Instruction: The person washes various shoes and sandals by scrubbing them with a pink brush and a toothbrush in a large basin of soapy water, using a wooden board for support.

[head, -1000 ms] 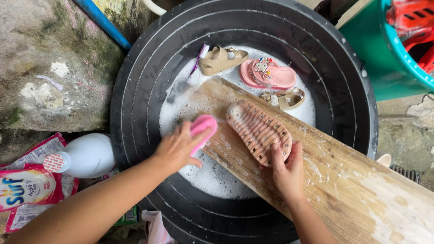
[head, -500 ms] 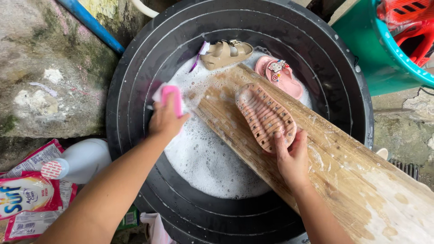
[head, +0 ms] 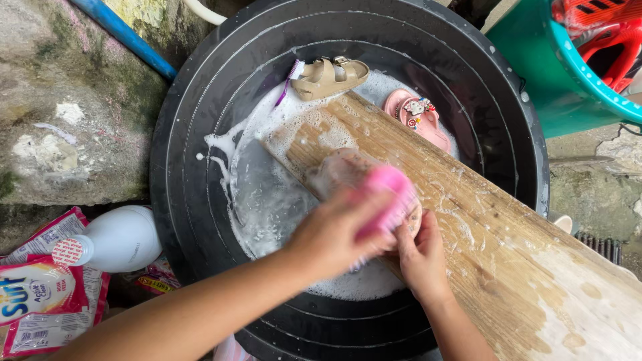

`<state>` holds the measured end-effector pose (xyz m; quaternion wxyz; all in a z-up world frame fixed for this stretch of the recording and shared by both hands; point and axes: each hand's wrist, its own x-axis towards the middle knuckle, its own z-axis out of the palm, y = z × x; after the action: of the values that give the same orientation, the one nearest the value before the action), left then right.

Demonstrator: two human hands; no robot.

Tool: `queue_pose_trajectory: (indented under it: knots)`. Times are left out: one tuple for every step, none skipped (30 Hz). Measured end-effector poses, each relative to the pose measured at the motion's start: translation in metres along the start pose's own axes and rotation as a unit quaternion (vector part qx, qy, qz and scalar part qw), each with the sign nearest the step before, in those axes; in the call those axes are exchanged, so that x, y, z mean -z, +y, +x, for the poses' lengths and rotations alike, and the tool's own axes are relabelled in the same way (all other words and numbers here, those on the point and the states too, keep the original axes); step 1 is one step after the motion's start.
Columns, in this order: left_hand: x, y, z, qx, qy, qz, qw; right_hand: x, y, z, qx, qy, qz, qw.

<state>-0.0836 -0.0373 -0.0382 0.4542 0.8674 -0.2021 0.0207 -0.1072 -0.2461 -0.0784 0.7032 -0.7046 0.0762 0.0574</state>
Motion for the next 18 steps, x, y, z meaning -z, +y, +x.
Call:
queue_pose_trajectory:
  knots:
    - [-0.005,0.011,0.008,-0.024,-0.050,0.033,0.998,0.000,-0.001,0.000,-0.036,0.012,0.013,0.999]
    - [-0.007,0.015,0.013,-0.047,-0.100,0.066,0.992,0.001,-0.003,0.001,-0.072,0.024,0.027,0.997]
    - [-0.003,0.004,0.025,0.004,-0.089,0.094,0.992,0.000,-0.005,0.002,-0.111,0.037,0.039,0.992]
    - [0.006,-0.013,0.041,0.055,-0.077,0.123,0.988,-0.003,-0.006,0.003,-0.111,0.043,0.031,0.992]
    - [0.020,-0.031,0.056,0.160,-0.112,0.126,0.973,-0.006,-0.007,0.006,-0.109,0.048,0.023,0.993]
    - [0.031,-0.042,0.065,0.263,-0.146,0.127,0.945,-0.008,-0.008,0.007,-0.108,0.053,0.014,0.993]
    - [0.028,-0.040,0.064,0.243,-0.141,0.117,0.953,-0.008,-0.010,0.008,-0.109,0.050,0.019,0.993]
    - [0.023,-0.034,0.061,0.223,-0.136,0.106,0.959,-0.009,-0.010,0.009,-0.109,0.047,0.023,0.993]
    - [0.016,-0.026,0.055,0.205,-0.132,0.096,0.965,-0.009,-0.010,0.007,-0.113,0.044,0.028,0.992]
    - [0.006,-0.016,0.047,0.146,-0.142,0.097,0.974,-0.009,-0.009,0.006,-0.092,0.031,0.047,0.994]
    - [-0.008,-0.001,0.037,0.086,-0.152,0.097,0.980,-0.007,-0.009,0.006,-0.072,0.018,0.066,0.995]
    - [-0.015,0.006,0.031,0.025,-0.161,0.096,0.982,-0.007,-0.009,0.006,-0.051,0.005,0.084,0.995]
    - [-0.012,-0.004,0.040,0.029,-0.120,0.101,0.987,-0.006,-0.011,0.005,-0.077,0.012,0.065,0.995]
    - [-0.003,-0.021,0.055,0.033,-0.078,0.106,0.991,-0.006,-0.014,0.005,-0.103,0.018,0.045,0.994]
    - [0.004,-0.031,0.068,0.036,-0.034,0.112,0.993,-0.006,-0.017,0.006,-0.126,0.023,0.026,0.991]
    - [0.010,-0.035,0.077,0.109,-0.077,0.112,0.985,-0.006,-0.021,0.008,-0.134,0.030,0.016,0.990]
    - [0.018,-0.037,0.085,0.182,-0.120,0.112,0.969,-0.008,-0.023,0.008,-0.142,0.037,0.009,0.989]
    - [0.025,-0.035,0.090,0.254,-0.163,0.113,0.947,-0.009,-0.025,0.009,-0.150,0.044,0.002,0.988]
